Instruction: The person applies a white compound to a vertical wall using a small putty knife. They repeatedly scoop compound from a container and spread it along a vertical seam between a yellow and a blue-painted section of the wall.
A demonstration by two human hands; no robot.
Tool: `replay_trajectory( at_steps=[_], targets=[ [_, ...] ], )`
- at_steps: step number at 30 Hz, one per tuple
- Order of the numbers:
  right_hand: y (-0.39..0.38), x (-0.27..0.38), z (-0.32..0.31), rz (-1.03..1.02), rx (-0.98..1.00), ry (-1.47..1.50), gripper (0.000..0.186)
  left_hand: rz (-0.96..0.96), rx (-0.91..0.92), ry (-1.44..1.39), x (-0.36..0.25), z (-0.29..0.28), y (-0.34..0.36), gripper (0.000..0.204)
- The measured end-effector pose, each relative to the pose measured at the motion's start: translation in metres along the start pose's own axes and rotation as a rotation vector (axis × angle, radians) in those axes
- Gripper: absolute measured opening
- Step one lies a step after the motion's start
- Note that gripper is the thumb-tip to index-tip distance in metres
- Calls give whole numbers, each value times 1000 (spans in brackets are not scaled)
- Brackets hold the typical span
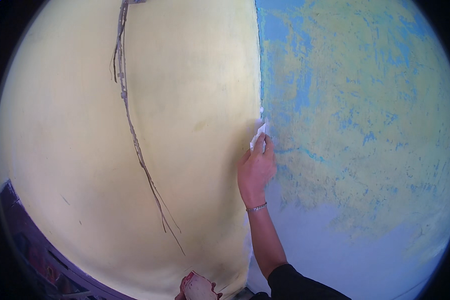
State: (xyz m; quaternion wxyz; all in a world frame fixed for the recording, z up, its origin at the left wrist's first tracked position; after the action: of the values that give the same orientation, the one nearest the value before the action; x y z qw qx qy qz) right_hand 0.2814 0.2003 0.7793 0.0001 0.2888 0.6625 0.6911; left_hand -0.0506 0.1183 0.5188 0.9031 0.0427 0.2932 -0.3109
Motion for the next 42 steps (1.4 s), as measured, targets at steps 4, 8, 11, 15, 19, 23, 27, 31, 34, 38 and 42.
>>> replay_trajectory(
  at_steps=[4, 8, 11, 15, 19, 23, 27, 31, 34, 38, 42],
  targets=[
    [2, 2, 6, 43, 110, 7, 57, -6, -8, 10, 1, 1, -1, 71],
    [-2, 0, 3, -27, -53, 5, 56, -4, -8, 20, -1, 1, -1, 71],
    [-4, -3, 3, 7, -16, -73, 56, -1, -6, 24, -1, 1, -1, 71],
    [-3, -1, 5, 16, 57, -23, 56, 7, -9, 37, 0, 2, -2, 71],
    [-5, -1, 2, 15, -3, -23, 55, 14, 1, 44, -1, 3, -2, 71],
    [-4, -3, 1, 3, 10, -76, 55, 23, -3, 52, -3, 6, -5, 71],
    [-2, -3, 4, 27, 50, -40, 55, 40, 8, 67, -3, 10, -8, 71],
    [-3, -5, 2, 15, -4, -33, 54, 35, 7, 69, -2, 8, -8, 70],
    [-2, -6, 4, 3, 9, -49, 55, 19, -6, 58, 1, 3, -6, 70],
    [1, 2, 10, 23, 64, -23, 61, 9, -17, 57, 6, -6, -4, 70],
    [-12, 15, -2, -28, 103, 216, 62, -2, -22, 58, 10, -21, 0, 70]
  ],
)
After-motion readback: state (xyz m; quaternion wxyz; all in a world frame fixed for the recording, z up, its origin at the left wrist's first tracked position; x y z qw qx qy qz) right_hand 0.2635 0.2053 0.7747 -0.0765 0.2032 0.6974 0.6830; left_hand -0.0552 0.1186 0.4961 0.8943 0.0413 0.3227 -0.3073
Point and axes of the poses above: each hand's wrist, its own y-axis towards the middle knuckle, its own z-axis out of the palm, x = y × z, the point moved 1 cm from there along y, towards the middle knuckle, and after that the axes turned 4 degrees about y, right-handed, at the moved point
